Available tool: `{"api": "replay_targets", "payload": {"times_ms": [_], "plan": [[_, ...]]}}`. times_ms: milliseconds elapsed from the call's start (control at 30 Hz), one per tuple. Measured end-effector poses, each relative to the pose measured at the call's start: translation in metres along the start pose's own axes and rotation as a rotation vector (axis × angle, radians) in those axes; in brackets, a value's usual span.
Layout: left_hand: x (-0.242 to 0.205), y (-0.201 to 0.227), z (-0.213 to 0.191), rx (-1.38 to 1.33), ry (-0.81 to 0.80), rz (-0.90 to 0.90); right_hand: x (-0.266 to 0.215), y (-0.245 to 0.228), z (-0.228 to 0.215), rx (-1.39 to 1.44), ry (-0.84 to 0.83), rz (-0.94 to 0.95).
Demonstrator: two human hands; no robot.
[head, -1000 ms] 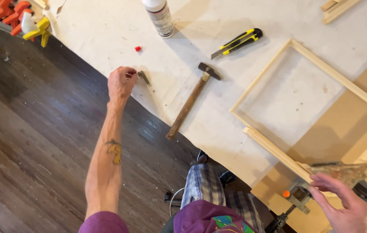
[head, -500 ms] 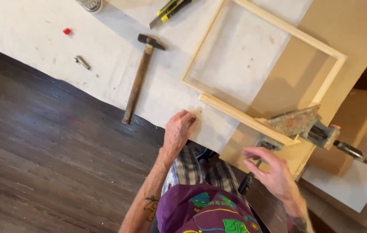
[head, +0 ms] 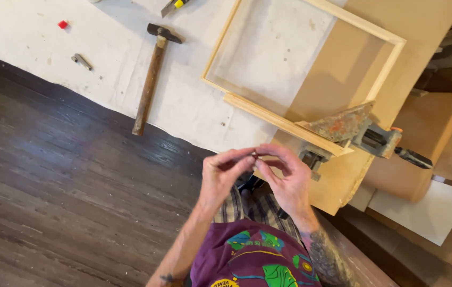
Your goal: Assembling a wooden frame by aligning pieces with a speed square and securing them with a clamp on a workbench.
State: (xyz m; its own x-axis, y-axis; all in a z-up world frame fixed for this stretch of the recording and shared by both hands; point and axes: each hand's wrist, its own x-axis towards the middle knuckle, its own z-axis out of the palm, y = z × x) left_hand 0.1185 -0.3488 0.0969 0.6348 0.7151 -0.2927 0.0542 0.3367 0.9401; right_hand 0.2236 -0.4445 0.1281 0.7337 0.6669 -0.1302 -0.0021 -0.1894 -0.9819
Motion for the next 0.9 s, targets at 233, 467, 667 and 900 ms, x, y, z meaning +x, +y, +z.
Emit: {"api": "replay_targets", "payload": {"times_ms": [233,467,667,900], "plan": [[-0.045,0.067,0.023,0.321,-0.021,0.340,-0.031,-0.035,-0.043,0.104,-0.023,-0.088],[-0.069,0.079,0.032,0.899,-0.149,0.819,-0.052,-0.055,-0.060,-0.029,-0.012,-0.019],[-0.076,0.085,0.041,0.761,-0.081,0.817,-0.071,-0.040,-0.064,0.379,0.039,0.119],[-0.086,0.090,0.041,0.912,-0.148,0.997,-0.084,-0.040,-0.075,0.134,0.038,-0.014]]}}
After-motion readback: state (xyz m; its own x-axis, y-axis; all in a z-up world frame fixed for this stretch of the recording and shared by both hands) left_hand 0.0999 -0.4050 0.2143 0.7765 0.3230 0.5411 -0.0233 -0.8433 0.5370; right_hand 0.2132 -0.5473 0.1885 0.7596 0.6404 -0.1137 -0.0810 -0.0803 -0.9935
